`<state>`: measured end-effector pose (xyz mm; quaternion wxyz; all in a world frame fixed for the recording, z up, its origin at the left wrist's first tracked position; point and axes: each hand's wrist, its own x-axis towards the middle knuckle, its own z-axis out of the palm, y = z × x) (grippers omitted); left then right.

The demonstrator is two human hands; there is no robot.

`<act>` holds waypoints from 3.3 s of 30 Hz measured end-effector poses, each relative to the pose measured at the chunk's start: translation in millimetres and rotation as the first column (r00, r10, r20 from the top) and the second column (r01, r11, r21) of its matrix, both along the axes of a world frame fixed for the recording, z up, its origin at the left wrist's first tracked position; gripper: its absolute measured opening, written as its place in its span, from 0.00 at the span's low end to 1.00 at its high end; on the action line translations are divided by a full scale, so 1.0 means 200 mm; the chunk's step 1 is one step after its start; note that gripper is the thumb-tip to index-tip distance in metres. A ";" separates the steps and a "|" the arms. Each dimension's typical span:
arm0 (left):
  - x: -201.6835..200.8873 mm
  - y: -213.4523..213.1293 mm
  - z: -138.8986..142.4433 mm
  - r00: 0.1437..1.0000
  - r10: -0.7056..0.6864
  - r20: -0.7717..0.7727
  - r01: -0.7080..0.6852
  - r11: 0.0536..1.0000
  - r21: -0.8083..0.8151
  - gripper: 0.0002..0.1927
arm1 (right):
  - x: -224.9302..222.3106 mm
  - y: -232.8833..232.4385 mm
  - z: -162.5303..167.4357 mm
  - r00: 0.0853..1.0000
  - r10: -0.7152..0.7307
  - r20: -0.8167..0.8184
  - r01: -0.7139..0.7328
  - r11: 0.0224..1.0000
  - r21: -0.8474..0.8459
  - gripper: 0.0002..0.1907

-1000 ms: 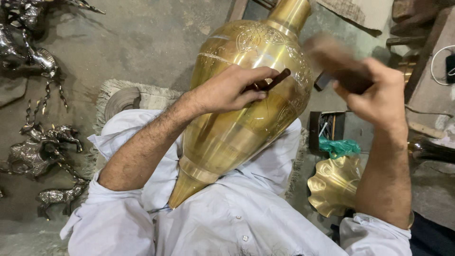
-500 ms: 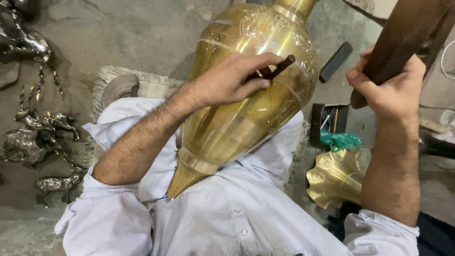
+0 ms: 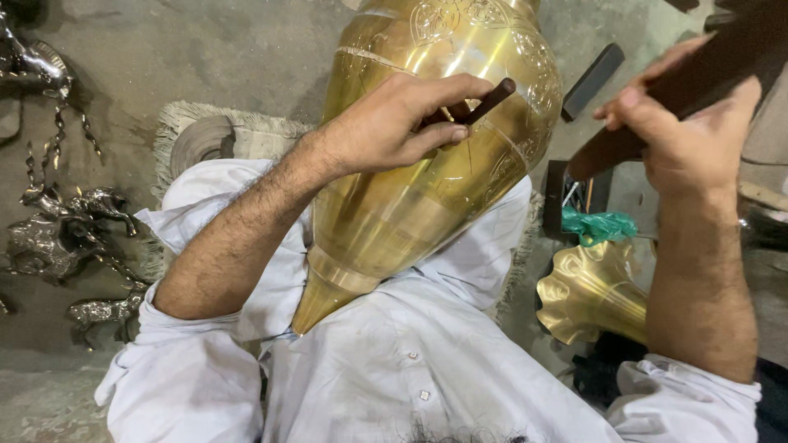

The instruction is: The person sits on the floor with a large brass vase on their lap and engraves decorative patterns into its surface. They hold a chisel against the brass with one hand and strike it with a wooden mallet in the other, repositioning the chisel repeatedly to work along the pattern lines.

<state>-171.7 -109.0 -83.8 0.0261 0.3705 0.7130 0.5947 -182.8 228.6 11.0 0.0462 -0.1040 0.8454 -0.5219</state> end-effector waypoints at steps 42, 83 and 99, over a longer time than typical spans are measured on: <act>0.07 -0.01 0.02 0.997 0.012 0.072 -0.011 1.000 -0.016 0.23 | -0.03 -0.10 0.01 0.960 0.195 -0.202 -0.120 0.936 0.331 0.11; 0.29 0.01 -0.02 0.941 0.260 0.216 -0.265 0.964 -0.009 0.23 | -0.14 -0.18 0.18 0.845 0.533 -0.049 -0.224 0.435 0.872 0.15; 0.47 0.09 -0.07 0.797 0.482 0.364 -0.520 0.854 0.008 0.21 | -0.21 -0.26 0.10 0.913 0.387 0.133 -0.350 0.573 0.741 0.14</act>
